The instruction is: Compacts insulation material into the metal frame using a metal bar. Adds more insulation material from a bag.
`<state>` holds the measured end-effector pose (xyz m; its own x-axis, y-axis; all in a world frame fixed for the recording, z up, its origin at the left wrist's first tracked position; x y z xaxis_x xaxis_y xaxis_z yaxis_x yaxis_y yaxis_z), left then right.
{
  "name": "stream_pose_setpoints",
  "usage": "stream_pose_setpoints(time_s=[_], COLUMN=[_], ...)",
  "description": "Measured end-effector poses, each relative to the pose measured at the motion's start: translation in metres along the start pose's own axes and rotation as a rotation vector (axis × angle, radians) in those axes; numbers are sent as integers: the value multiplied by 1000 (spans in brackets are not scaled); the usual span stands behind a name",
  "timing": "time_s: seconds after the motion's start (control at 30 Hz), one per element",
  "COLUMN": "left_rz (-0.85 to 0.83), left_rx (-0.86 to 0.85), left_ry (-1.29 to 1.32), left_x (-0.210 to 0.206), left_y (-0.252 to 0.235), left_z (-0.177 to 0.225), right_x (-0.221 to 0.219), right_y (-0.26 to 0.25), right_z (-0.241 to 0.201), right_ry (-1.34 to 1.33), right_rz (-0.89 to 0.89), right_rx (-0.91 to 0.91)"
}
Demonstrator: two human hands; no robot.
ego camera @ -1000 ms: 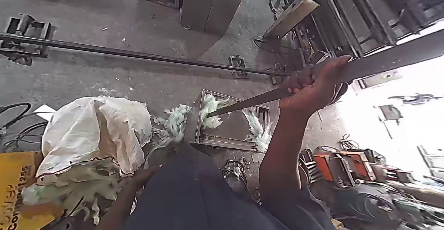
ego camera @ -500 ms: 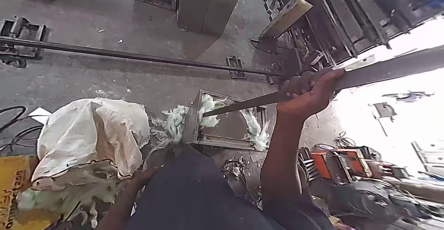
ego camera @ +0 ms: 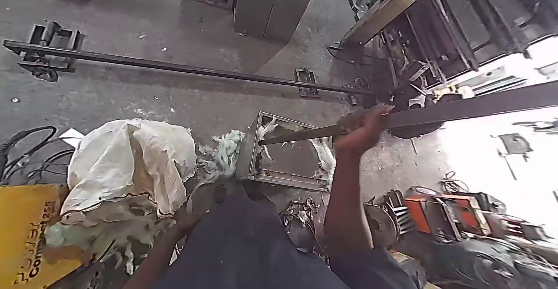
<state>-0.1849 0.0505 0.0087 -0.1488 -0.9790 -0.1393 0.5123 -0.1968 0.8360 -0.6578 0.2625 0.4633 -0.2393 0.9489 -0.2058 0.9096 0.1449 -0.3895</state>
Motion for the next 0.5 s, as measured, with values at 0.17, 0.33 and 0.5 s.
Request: stream_pose_setpoints(time_s=[0.17,0.33,0.5], left_rz=[98,171,119], left_rx=[55,100,12], left_ry=[93,200,210], left_x=[0,-13,-12], left_y=[13,52,-10], left_z=[-6,34,-15], right_x=[-6,-6,-27], right_y=[-46,-8,9], right_z=[-54,122,145], right_ry=[-63,64,25], right_rz=[-7,9,-205], right_rx=[132,-22,-124])
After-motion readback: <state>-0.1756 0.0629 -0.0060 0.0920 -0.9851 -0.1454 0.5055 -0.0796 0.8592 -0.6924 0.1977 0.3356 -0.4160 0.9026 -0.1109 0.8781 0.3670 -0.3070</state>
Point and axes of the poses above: each hand's wrist, its own y-axis away from the middle knuckle, its own x-axis out of the back of the hand, z = x × y, the point moved 9 cm from there along -y, towards the middle knuckle, and after that the axes turned 7 degrees about -z, right-handed, at the moved point
